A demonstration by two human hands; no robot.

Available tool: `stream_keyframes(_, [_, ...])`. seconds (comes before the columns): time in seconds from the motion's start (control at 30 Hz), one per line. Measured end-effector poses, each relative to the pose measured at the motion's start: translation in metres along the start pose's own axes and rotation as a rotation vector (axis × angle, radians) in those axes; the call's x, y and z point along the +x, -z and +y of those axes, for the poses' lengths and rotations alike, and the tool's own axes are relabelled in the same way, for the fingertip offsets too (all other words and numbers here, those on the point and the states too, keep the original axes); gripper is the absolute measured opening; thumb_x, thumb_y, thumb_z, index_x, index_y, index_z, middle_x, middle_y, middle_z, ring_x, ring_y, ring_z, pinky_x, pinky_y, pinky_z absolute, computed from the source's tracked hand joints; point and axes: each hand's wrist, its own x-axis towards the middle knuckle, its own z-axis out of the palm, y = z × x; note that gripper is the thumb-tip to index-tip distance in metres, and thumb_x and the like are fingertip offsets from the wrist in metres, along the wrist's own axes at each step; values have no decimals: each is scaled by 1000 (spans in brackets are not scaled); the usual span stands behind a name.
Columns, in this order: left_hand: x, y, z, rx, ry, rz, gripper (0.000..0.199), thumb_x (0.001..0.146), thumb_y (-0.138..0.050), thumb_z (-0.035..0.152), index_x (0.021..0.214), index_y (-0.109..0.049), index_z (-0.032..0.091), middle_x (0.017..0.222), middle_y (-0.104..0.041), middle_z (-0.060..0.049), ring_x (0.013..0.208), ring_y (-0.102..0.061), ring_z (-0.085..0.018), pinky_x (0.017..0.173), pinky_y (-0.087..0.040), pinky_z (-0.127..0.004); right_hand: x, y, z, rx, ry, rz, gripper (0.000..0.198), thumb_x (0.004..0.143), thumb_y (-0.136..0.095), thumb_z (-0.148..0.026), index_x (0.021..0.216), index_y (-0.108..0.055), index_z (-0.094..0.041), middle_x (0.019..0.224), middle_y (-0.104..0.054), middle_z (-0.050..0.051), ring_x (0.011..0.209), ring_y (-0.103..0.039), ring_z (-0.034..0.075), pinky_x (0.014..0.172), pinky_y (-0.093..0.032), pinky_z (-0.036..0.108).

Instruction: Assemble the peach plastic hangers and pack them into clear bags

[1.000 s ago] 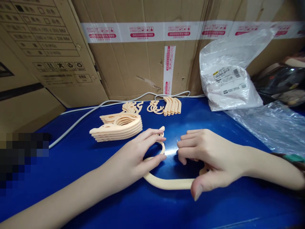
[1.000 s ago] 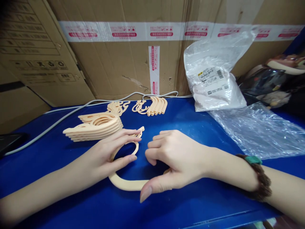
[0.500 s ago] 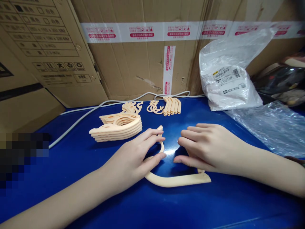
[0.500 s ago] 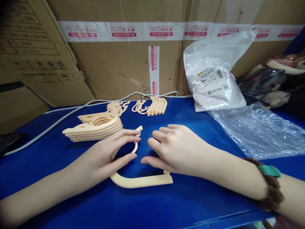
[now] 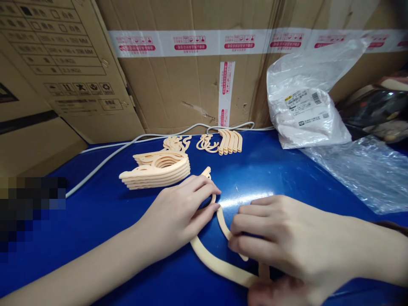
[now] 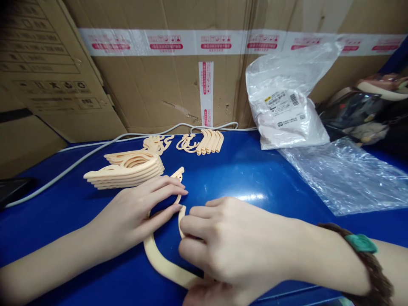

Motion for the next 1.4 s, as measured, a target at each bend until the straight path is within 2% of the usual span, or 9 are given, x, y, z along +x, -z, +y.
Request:
stream_keyframes(0.17, [0,0,0,-22,-1,-2,18,99,-47,28,112,-59,23,115,-62,-2,108,-58,-18,88,-47,-31,2,2,-2,63,43,-40,13,86,-57,-20,86,-67,-12,87,-64,5,76,-53,15,65,-39,28])
stream_keyframes(0.27, [0,-1,0,-31,-20,-15,20,100,-44,28,112,-59,22,117,-62,-2,108,-57,-18,89,-46,-31,3,-1,1,79,36,-24,15,83,-56,-15,92,-67,-11,88,-65,5,78,-53,15,69,-41,28])
stream_keyframes(0.57, [2,-1,-2,-65,-38,-38,20,101,-42,26,112,-58,21,119,-62,-3,111,-55,-18,95,-44,-32,2,-2,8,186,-35,-12,28,78,-54,-9,103,-67,-11,90,-66,5,83,-55,16,74,-43,27])
stream_keyframes(0.73, [1,-2,-3,-101,-30,-54,20,101,-44,26,114,-58,22,119,-61,-2,113,-54,-18,97,-43,-32,3,-5,14,186,-28,16,31,79,-53,-5,107,-65,-12,95,-66,5,88,-54,15,81,-42,26])
stream_keyframes(0.83, [1,-3,-3,-124,-33,-63,19,100,-46,26,115,-57,23,118,-62,-1,113,-54,-17,97,-43,-31,2,-6,16,155,-29,45,27,80,-53,-5,103,-65,-12,96,-66,5,89,-53,16,84,-42,27])
stream_keyframes(1.07, [2,-3,-4,-147,-29,-45,20,100,-47,27,118,-57,23,120,-64,0,116,-55,-15,100,-43,-28,1,-4,21,3,-110,62,12,83,-53,-8,89,-61,-14,91,-63,4,81,-47,17,76,-39,32])
stream_keyframes(1.4, [-1,-4,-6,-102,-47,-33,35,103,-36,27,134,-54,21,138,-59,0,134,-47,-16,113,-37,-31,-2,-6,38,-125,-175,139,14,87,-49,-7,91,-59,-17,97,-59,6,85,-48,19,75,-36,31])
